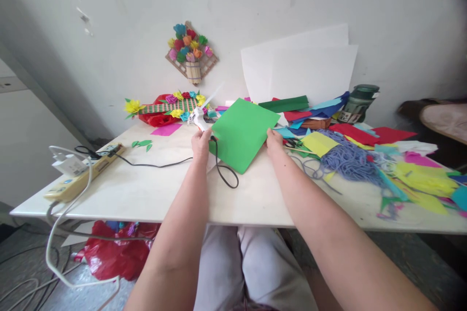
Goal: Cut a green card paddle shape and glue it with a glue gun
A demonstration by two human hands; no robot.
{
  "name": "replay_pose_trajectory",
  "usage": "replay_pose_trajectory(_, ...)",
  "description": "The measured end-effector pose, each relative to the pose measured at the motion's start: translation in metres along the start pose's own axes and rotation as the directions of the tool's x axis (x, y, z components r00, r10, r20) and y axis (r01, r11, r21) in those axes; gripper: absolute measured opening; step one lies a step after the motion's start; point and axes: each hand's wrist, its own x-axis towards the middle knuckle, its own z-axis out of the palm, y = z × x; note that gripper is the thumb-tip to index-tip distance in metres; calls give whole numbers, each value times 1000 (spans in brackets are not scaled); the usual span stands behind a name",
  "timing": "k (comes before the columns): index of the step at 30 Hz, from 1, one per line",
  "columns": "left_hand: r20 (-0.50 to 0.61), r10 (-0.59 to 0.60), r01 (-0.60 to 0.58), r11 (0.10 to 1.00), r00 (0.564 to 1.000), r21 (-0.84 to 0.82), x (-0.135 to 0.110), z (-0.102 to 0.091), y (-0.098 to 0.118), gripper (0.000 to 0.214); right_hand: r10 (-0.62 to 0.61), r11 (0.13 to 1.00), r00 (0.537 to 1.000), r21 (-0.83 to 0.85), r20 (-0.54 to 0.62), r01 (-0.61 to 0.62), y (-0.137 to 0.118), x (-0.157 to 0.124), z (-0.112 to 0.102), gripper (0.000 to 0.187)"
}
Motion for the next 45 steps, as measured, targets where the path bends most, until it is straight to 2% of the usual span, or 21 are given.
replay_pose_trajectory(3, 28, -50, 50, 999, 998, 0, -2, 1, -1, 27, 14, 1000, 999, 28, -41, -13, -3, -3, 0, 35)
replay_pose_trajectory(6, 42, -78, 78, 997, 996, 8, -3, 1, -3, 27, 26, 999, 999, 35, -31, -25, -6, -6, 0, 33)
replay_pose_trajectory(11, 131, -5, -11, 992, 991, 126, -2, 3, -6, 26, 167, 974, 984, 145, 64, -175, -22, -19, 3, 18)
replay_pose_trajectory(15, 207, -70, 47, 992, 976, 113, -5, 7, -5, 27, 295, 922, 919, 175, 263, -346, -39, -34, 8, 10)
replay_pose_trajectory(18, 225, -115, 97, 991, 968, 90, -7, 9, -4, 26, 338, 914, 873, 98, 351, -393, -47, -46, 12, 13)
replay_pose_trajectory(21, 233, -133, 119, 990, 963, 74, -8, 10, -3, 25, 357, 912, 787, -8, 503, -409, -50, -54, 16, 9)
replay_pose_trajectory(22, 238, -136, 123, 990, 962, 67, -9, 10, -2, 25, 356, 916, 783, -23, 510, -401, -51, -55, 18, 8)
replay_pose_trajectory(23, 244, -134, 123, 991, 960, 57, -10, 10, -1, 25, 347, 921, 792, -23, 502, -389, -51, -56, 19, 8)
replay_pose_trajectory(25, 266, -120, 117, 993, 957, 26, -12, 11, 3, 26, 311, 934, 842, 21, 442, -356, -50, -55, 20, 8)
replay_pose_trajectory(29, 351, -65, 103, 990, 934, -91, -15, 10, 10, 31, 257, 930, 923, 185, 288, -316, -45, -46, 18, 8)
replay_pose_trajectory(33, 375, -10, 101, 970, 927, -223, -13, 8, 13, 31, 254, 918, 955, 274, 152, -287, -42, -38, 14, 13)
replay_pose_trajectory(38, 312, 3, 102, 942, 950, -319, -9, 2, 16, 30, 225, 928, 973, 293, 45, -228, -44, -34, 10, 15)
replay_pose_trajectory(42, 239, -9, 100, 923, 971, -372, -8, -2, 20, 29, 177, 951, 982, 246, 70, -189, -44, -30, 4, 13)
replay_pose_trajectory(45, 213, 21, 68, 912, 977, -403, -6, -3, 18, 28, 193, 944, 954, 222, 229, -244, -42, -32, 2, 9)
